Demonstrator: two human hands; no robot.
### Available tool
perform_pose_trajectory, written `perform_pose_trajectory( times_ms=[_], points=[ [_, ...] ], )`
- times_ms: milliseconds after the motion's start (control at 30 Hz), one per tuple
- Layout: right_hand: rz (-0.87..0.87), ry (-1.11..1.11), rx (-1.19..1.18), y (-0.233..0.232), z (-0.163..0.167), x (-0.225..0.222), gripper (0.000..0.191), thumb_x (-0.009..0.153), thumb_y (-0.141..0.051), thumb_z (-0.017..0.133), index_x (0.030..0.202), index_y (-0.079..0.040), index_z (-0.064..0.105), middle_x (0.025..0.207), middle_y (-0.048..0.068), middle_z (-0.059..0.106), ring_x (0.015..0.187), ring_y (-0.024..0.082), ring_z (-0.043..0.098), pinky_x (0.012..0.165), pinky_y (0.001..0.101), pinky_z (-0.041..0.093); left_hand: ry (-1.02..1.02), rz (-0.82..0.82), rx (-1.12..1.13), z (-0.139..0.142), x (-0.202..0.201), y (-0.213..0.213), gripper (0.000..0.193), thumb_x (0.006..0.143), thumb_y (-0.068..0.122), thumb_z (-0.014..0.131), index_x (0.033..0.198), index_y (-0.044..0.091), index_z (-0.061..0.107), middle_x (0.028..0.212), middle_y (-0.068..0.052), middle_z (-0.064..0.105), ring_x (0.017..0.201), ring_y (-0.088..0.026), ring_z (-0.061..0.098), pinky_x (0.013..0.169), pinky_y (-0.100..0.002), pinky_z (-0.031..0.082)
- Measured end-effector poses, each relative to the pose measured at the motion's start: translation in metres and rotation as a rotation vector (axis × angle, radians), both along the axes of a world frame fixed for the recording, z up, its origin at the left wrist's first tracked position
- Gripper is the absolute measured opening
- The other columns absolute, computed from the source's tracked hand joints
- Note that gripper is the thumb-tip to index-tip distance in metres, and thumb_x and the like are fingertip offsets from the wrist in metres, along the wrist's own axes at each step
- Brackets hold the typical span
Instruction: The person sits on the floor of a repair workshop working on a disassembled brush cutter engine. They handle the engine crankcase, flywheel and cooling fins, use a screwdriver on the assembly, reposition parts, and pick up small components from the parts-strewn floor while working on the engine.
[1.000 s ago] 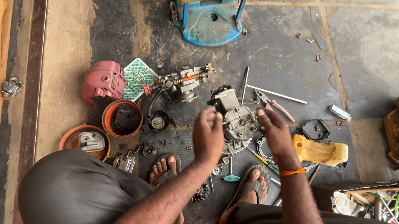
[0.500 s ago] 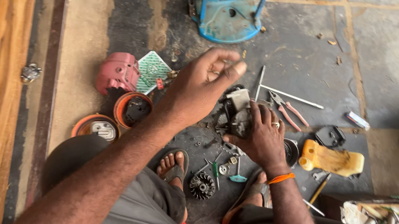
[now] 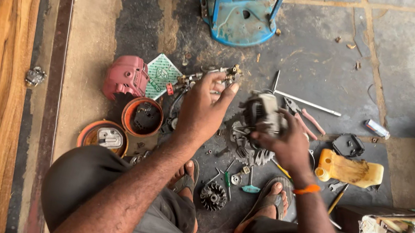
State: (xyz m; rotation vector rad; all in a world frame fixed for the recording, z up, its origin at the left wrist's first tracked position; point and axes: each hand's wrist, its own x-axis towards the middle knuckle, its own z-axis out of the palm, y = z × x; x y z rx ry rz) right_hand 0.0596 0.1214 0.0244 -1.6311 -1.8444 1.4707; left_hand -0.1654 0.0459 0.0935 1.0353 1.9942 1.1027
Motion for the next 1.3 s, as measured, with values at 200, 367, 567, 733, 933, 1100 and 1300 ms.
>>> perform_pose_trajectory(
  times_ms=[200, 367, 567, 733, 933, 1100, 1300],
  points=[
    [-0.204, 0.856, -0.514, 0.006, -0.003, 0.038, 0.073, 0.092, -0.044, 0.077, 0.143, 0.003, 0.052, 0.128, 0.021, 0.064, 0.113, 0.032, 0.065, 0.107, 0.0508, 0.048, -0.2, 0.068, -0.111, -0.006, 0.003, -0.003, 0.083, 0.091, 0.067, 0.056, 0.148, 0.008, 0.043, 0.132, -0.017, 0.061, 0.122, -0.028, 0.062, 0.1, -0.047, 0.053],
    [-0.308, 1.103, -0.594, -0.007, 0.008, 0.034, 0.065, 0.095, -0.054, 0.059, 0.138, -0.005, 0.059, 0.126, 0.016, 0.071, 0.113, 0.03, 0.071, 0.101, 0.0505, 0.053, -0.407, 0.013, -0.216, 0.006, 0.016, -0.002, 0.095, 0.094, 0.077, 0.049, 0.156, 0.008, 0.03, 0.146, -0.016, 0.043, 0.132, -0.027, 0.048, 0.106, -0.052, 0.044],
    [-0.274, 1.073, -0.621, -0.012, 0.01, 0.029, 0.062, 0.097, -0.053, 0.058, 0.136, -0.005, 0.06, 0.125, 0.017, 0.071, 0.111, 0.03, 0.071, 0.1, 0.0495, 0.056, -0.734, -0.198, -0.124, 0.027, 0.03, -0.011, 0.085, 0.084, 0.075, 0.046, 0.143, 0.014, 0.05, 0.124, -0.003, 0.063, 0.103, -0.019, 0.068, 0.087, -0.043, 0.061],
    [-0.232, 1.087, -0.673, -0.019, -0.008, 0.032, 0.06, 0.099, -0.053, 0.057, 0.135, -0.004, 0.061, 0.124, 0.017, 0.071, 0.109, 0.03, 0.072, 0.098, 0.0486, 0.057, -0.714, -0.158, -0.178, 0.026, 0.033, -0.017, 0.076, 0.086, 0.068, 0.056, 0.135, 0.01, 0.053, 0.113, -0.008, 0.066, 0.109, -0.016, 0.069, 0.087, -0.041, 0.064],
    [-0.294, 1.181, -0.711, -0.019, -0.015, 0.031, 0.058, 0.102, -0.052, 0.056, 0.133, -0.004, 0.062, 0.123, 0.018, 0.071, 0.107, 0.03, 0.073, 0.096, 0.0475, 0.06, -0.811, -0.134, -0.039, 0.017, 0.036, -0.019, 0.072, 0.084, 0.06, 0.068, 0.134, 0.01, 0.054, 0.116, -0.007, 0.066, 0.117, -0.017, 0.065, 0.097, -0.037, 0.059],
    [-0.343, 1.131, -0.835, -0.016, -0.001, 0.022, 0.064, 0.1, -0.057, 0.058, 0.136, -0.005, 0.062, 0.119, 0.019, 0.072, 0.102, 0.03, 0.073, 0.093, 0.0476, 0.059, -0.842, -0.055, 0.103, 0.015, 0.039, -0.024, 0.072, 0.084, 0.049, 0.078, 0.135, 0.004, 0.055, 0.119, -0.011, 0.067, 0.116, -0.02, 0.065, 0.102, -0.036, 0.053],
    [-0.241, 0.504, -0.486, -0.003, 0.045, 0.021, 0.073, 0.092, -0.058, 0.05, 0.151, -0.015, 0.052, 0.148, 0.013, 0.057, 0.135, 0.029, 0.053, 0.108, 0.052, 0.045, -0.666, 0.009, 0.221, 0.017, 0.042, -0.025, 0.09, 0.08, 0.038, 0.081, 0.146, 0.001, 0.032, 0.124, -0.016, 0.063, 0.118, -0.021, 0.066, 0.102, -0.035, 0.058]
  ],
)
